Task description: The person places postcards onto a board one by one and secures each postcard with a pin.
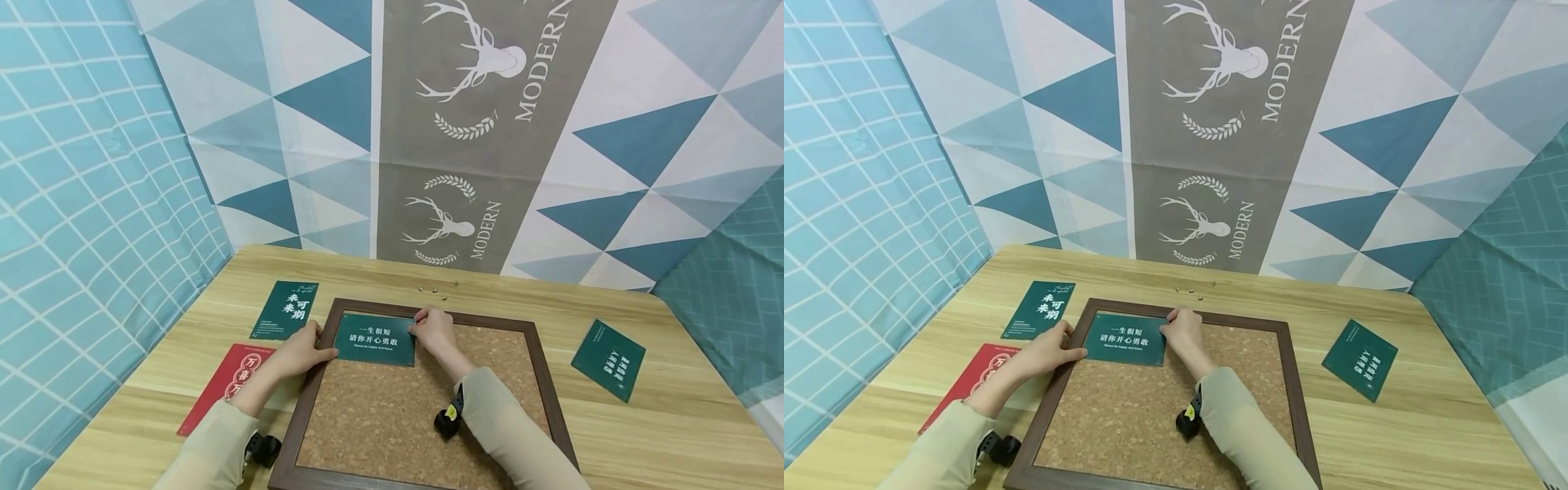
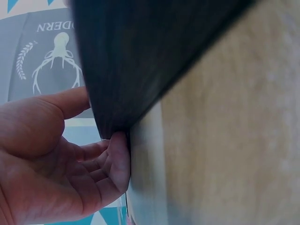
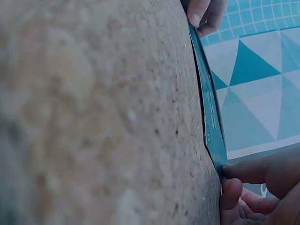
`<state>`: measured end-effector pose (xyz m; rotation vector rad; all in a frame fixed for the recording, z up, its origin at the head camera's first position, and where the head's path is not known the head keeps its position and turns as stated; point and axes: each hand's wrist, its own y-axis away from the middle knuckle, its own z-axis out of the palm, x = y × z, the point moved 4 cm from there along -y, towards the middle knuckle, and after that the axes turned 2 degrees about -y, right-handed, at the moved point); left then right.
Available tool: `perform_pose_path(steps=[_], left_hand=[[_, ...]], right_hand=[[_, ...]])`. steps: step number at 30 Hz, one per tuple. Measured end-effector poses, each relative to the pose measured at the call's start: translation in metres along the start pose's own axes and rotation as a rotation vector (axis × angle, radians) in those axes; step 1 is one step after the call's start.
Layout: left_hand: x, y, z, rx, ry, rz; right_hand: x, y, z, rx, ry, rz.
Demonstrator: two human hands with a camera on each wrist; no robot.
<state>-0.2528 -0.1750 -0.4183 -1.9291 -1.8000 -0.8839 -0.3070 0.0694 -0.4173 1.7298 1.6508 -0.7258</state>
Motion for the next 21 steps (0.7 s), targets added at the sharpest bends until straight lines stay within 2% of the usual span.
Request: perform_pose_path(steps=[13, 21], left_hand=[[-0.0023, -0.0023, 0.0006, -0.003, 0.009, 0.026], [-0.0036, -0.0030, 0.0009, -0.007, 0.016, 0.037]], right_hand=[[0.0002, -0.0021, -0.0009, -0.014, -0.019, 0.001], [-0.0033, -0.0041, -0.0067, -0.075, -0.024, 0.004]])
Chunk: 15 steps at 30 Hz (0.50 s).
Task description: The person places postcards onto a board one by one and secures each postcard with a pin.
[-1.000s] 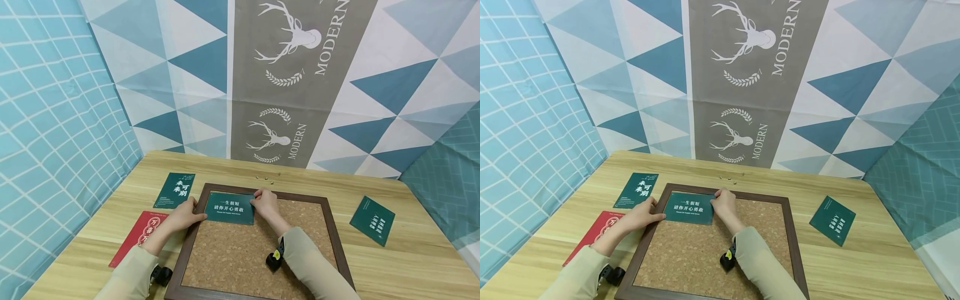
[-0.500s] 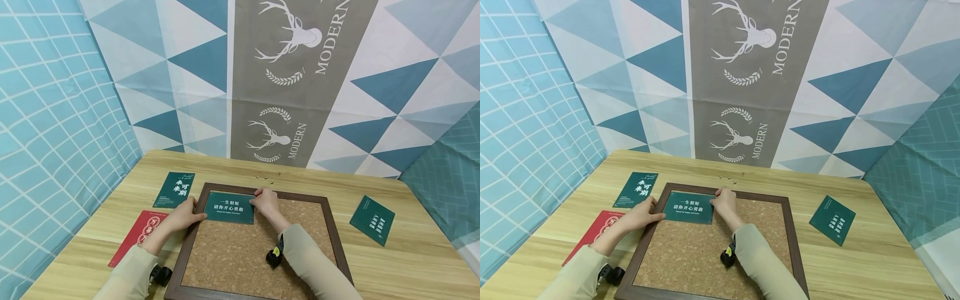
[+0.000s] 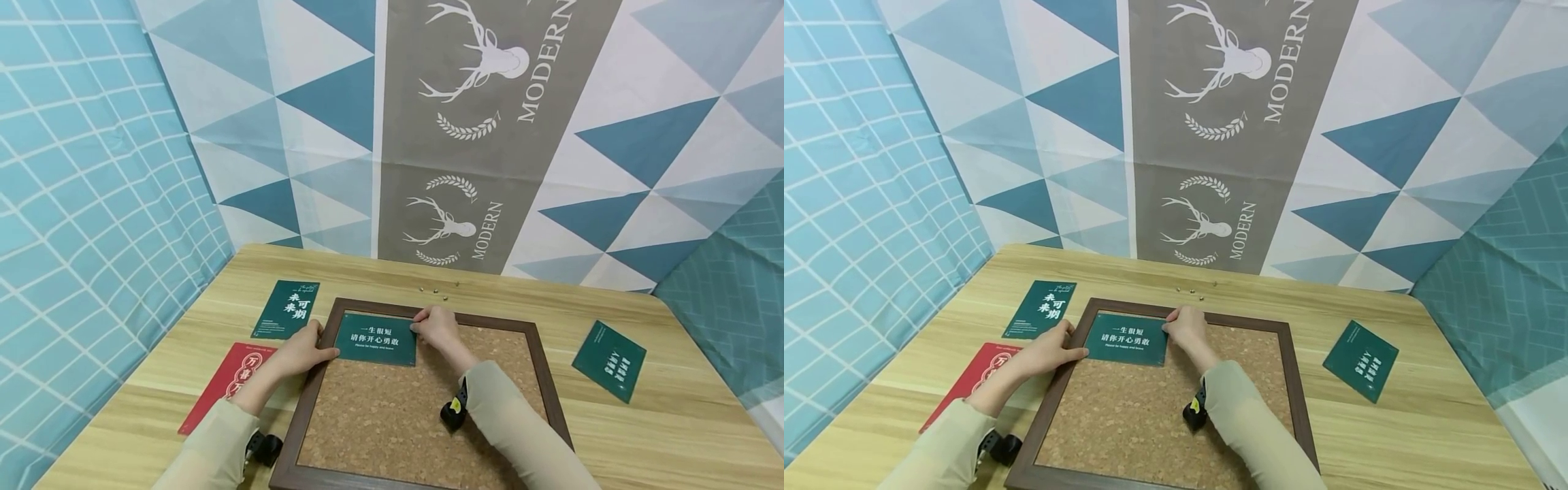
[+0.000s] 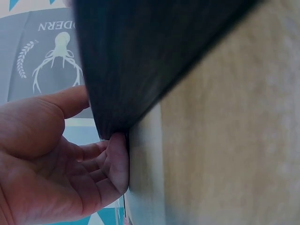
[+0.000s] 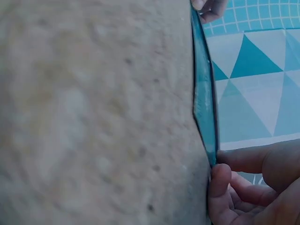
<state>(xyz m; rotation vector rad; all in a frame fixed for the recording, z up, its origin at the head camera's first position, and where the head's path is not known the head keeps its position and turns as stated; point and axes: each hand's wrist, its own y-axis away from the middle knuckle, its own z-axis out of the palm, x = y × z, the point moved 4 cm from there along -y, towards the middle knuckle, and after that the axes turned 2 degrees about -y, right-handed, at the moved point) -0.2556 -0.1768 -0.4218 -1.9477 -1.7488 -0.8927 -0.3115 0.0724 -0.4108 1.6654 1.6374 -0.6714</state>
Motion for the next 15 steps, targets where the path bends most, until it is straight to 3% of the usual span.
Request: perform_pose_path(steps=[6, 15], left_hand=[[0.002, 0.001, 0.000, -0.008, 0.001, 0.004], [0.001, 0.001, -0.001, -0.010, 0.002, 0.005]], right_hand=[[0.000, -0.007, -0.015, 0.026, -0.007, -0.013], [0.008, -0.024, -0.032, 0.068, 0.072, -0.045]])
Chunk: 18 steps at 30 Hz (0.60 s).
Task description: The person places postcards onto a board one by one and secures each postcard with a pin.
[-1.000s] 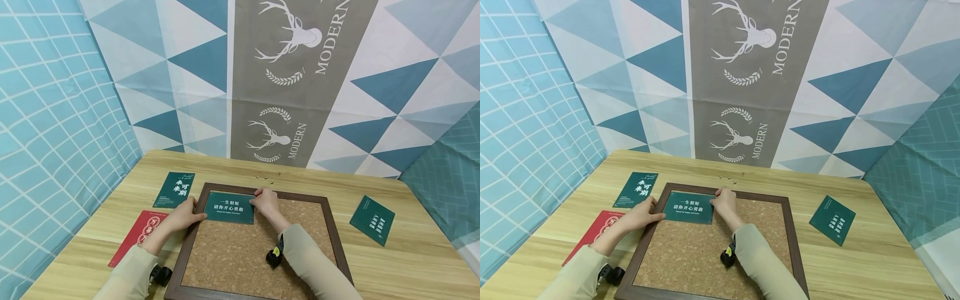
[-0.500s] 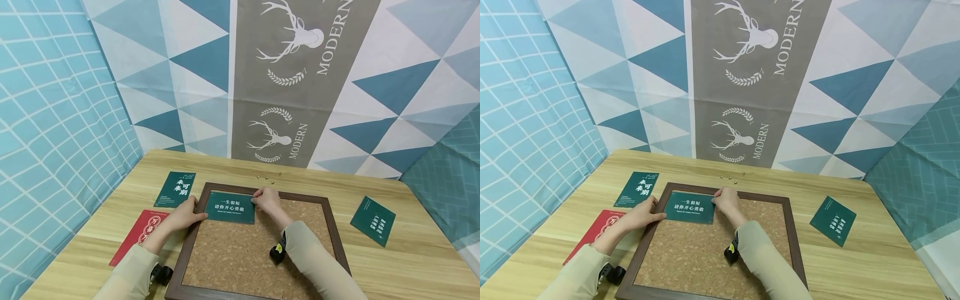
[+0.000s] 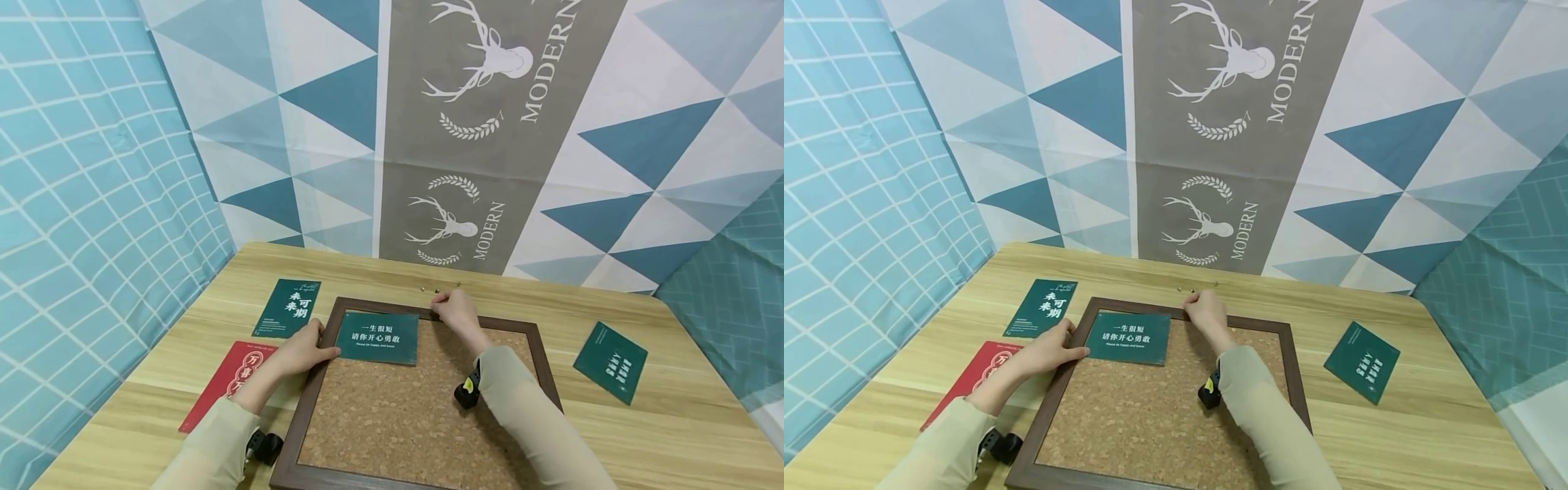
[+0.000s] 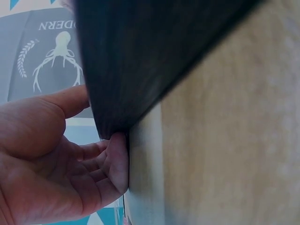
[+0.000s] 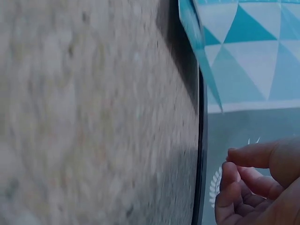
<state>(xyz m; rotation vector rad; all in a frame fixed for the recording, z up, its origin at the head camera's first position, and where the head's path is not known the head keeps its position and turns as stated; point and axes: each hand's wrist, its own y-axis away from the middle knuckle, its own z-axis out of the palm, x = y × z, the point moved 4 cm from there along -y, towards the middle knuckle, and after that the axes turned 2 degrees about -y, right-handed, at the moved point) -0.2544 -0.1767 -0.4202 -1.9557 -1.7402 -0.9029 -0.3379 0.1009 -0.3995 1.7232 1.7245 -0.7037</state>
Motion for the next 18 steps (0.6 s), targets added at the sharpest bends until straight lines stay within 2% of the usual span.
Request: perform_pose_path(steps=[13, 18], left_hand=[[0.000, 0.001, -0.001, -0.021, 0.019, 0.024], [0.001, 0.002, -0.002, -0.016, 0.026, 0.028]], right_hand=[[0.021, -0.011, -0.010, 0.075, 0.024, 0.039], [0.024, -0.015, -0.011, 0.109, 0.047, 0.020]])
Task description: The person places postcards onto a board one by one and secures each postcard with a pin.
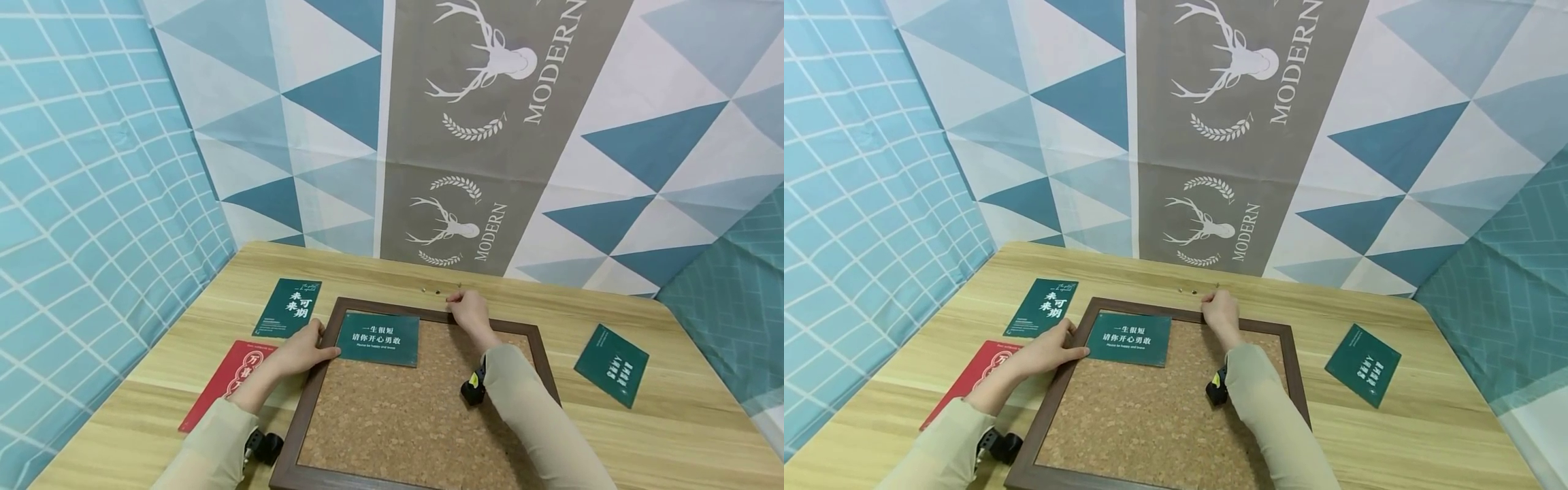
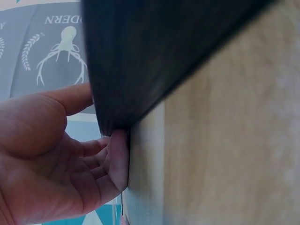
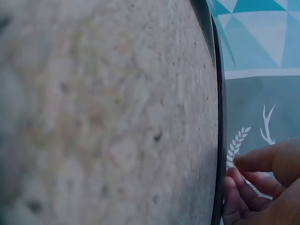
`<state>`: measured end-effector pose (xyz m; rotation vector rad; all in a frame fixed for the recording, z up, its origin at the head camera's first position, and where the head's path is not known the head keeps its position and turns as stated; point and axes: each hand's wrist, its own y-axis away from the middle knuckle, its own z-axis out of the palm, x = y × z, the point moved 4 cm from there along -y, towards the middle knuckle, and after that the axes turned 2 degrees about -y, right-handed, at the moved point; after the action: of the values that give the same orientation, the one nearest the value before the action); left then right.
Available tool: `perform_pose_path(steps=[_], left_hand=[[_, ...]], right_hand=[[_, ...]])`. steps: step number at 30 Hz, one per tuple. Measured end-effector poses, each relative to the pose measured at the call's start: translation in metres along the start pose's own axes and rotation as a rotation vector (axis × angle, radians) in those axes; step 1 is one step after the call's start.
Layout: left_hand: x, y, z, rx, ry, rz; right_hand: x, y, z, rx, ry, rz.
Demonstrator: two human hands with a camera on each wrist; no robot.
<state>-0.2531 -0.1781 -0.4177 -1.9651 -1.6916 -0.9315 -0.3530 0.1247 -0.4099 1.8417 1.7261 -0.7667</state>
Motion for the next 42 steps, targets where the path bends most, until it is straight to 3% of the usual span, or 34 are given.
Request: perform_pose_path(steps=[8, 18, 28, 42], left_hand=[[0.001, 0.000, 0.000, -0.001, 0.003, 0.002], [-0.002, -0.002, 0.001, 0.002, 0.005, -0.001], [-0.003, -0.005, 0.002, -0.002, 0.007, 0.004], [-0.001, -0.002, 0.001, -0.009, 0.007, 0.003]], right_hand=[[0.001, -0.004, -0.001, 0.012, 0.050, -0.036], [0.001, -0.015, -0.003, -0.108, 0.116, -0.023], [-0.002, -0.023, -0.003, -0.179, 0.211, -0.097], [-0.006, -0.025, 0.003, -0.164, 0.289, -0.194]])
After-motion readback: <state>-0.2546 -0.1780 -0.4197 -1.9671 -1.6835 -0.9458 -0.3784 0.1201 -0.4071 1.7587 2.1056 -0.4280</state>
